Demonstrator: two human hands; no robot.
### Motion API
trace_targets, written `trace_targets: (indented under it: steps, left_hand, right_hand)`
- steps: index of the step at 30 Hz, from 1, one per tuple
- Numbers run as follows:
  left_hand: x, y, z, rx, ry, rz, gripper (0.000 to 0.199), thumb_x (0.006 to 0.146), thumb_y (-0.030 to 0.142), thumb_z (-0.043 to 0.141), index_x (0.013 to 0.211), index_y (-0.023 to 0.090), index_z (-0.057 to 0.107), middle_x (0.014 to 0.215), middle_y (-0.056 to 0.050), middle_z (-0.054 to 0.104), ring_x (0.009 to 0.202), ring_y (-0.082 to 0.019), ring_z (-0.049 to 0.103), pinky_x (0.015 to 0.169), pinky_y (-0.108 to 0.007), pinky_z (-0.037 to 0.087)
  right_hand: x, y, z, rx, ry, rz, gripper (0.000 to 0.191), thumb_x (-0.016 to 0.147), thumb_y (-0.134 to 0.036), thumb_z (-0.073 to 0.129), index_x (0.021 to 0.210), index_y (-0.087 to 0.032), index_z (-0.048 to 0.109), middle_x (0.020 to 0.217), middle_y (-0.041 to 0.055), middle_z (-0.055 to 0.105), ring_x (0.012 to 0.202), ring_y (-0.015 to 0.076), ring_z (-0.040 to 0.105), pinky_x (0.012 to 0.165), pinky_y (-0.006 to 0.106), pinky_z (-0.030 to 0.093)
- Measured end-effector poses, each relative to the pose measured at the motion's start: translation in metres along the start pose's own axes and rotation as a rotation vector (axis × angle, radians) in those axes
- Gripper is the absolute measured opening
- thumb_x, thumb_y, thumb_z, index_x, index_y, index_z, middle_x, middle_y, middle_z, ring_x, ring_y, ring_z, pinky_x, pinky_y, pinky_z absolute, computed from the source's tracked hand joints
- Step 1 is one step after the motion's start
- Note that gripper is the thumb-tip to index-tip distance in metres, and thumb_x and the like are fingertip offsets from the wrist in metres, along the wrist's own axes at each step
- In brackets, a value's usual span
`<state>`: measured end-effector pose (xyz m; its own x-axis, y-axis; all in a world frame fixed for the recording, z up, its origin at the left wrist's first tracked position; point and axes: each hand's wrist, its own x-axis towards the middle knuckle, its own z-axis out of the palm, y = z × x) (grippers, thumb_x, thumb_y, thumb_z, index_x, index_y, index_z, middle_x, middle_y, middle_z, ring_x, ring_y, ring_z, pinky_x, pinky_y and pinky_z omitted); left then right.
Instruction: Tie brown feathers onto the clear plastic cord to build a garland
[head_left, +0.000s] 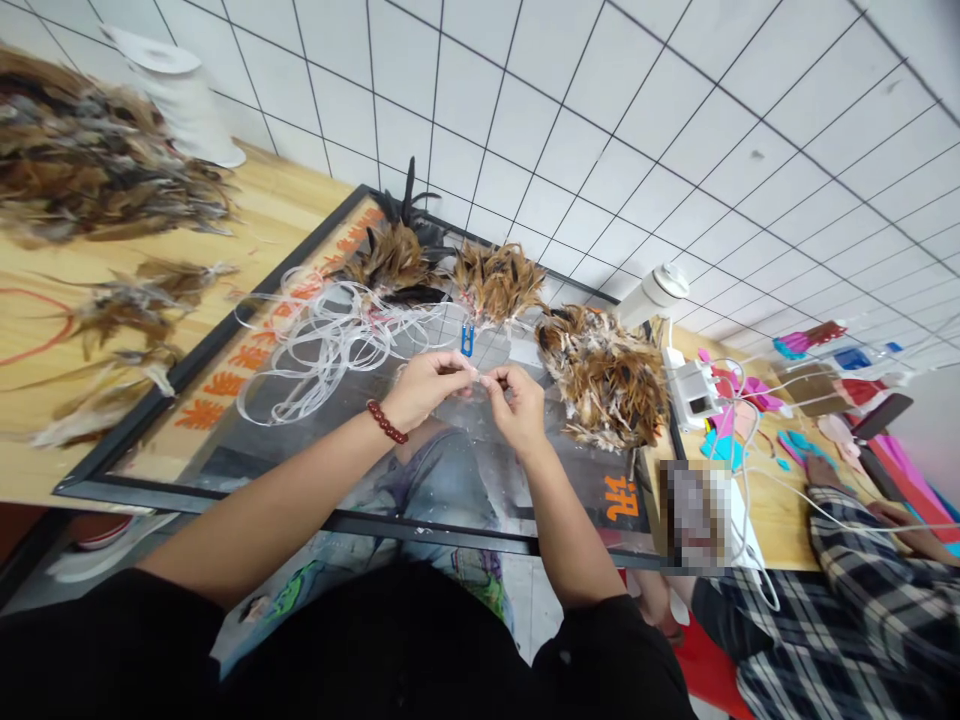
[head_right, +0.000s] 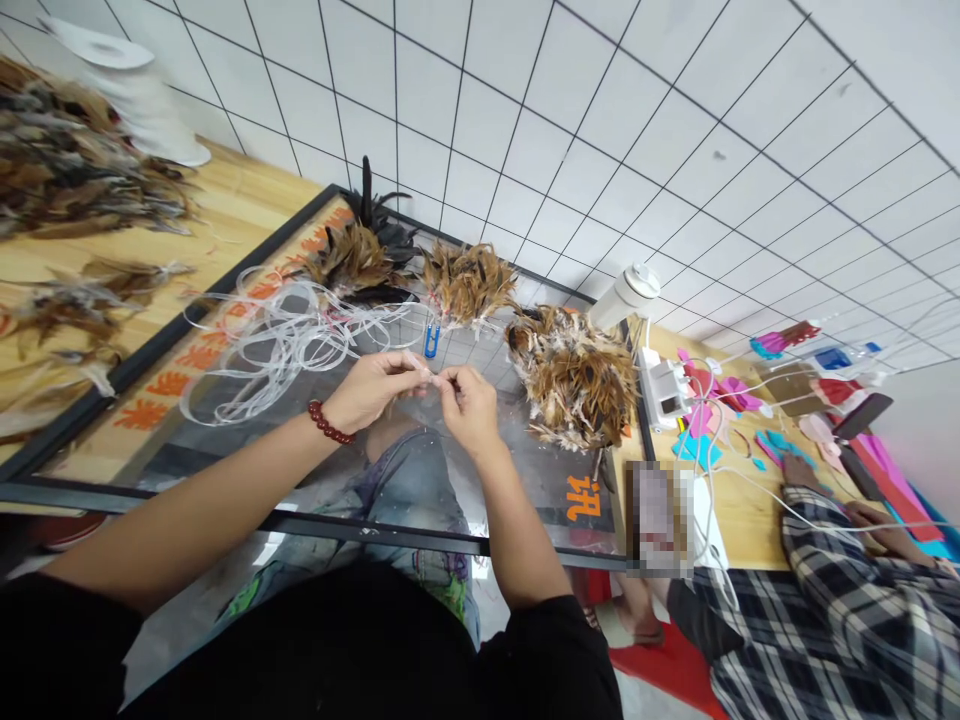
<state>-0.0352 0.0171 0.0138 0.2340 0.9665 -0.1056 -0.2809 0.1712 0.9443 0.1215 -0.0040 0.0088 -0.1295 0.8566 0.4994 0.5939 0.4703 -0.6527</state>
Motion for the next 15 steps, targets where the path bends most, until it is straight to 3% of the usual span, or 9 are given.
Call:
trace_targets:
  steps: [4,7,10,13,15]
  left_hand:
    - [-0.002,-0.005,0.000,0.262,0.087,0.321,0.005,0.068,0.019,0.068,0.065,0.016,0.066,0.074,-0.002,0.062,0.072,-0.012,0.057,0.073,-0.023,0.046]
    - [-0.003,-0.007,0.003,0.288,0.174,0.361,0.005,0.067,0.020,0.068,0.064,0.017,0.066,0.074,-0.002,0.063,0.074,-0.013,0.057,0.076,-0.024,0.045]
    - [-0.002,-0.005,0.004,0.184,0.203,0.209,0.007,0.062,0.022,0.071,0.063,0.016,0.067,0.070,-0.002,0.063,0.069,-0.012,0.055,0.071,-0.024,0.045]
    - [-0.001,0.001,0.002,-0.002,0.082,-0.066,0.014,0.060,0.026,0.073,0.061,0.014,0.065,0.063,-0.002,0.061,0.061,-0.012,0.054,0.063,-0.025,0.045]
    - [0.000,0.004,0.000,-0.050,0.032,-0.111,0.015,0.058,0.025,0.075,0.060,0.014,0.065,0.063,-0.002,0.060,0.059,-0.011,0.053,0.061,-0.024,0.044]
  right_hand:
    - [-0.004,0.001,0.005,-0.109,-0.008,-0.150,0.014,0.090,-0.025,0.048,0.082,-0.019,0.059,0.079,0.0047,0.064,0.076,0.0153,0.058,0.071,0.028,0.044]
    - [-0.005,0.003,0.007,-0.234,-0.049,-0.253,0.013,0.090,-0.023,0.047,0.087,-0.020,0.059,0.085,0.0074,0.067,0.082,0.0175,0.060,0.075,0.032,0.043]
    - [-0.006,0.003,0.006,-0.316,-0.072,-0.308,0.015,0.091,-0.022,0.046,0.093,-0.020,0.060,0.090,0.0086,0.068,0.085,0.0181,0.061,0.075,0.032,0.042]
    - [-0.006,0.002,0.004,-0.341,-0.053,-0.328,0.016,0.092,-0.022,0.046,0.096,-0.020,0.061,0.092,0.0089,0.069,0.087,0.0179,0.061,0.076,0.033,0.042]
    - [-0.006,0.002,0.004,-0.329,-0.044,-0.344,0.015,0.091,-0.021,0.047,0.097,-0.020,0.061,0.093,0.0089,0.070,0.088,0.0175,0.062,0.077,0.033,0.043]
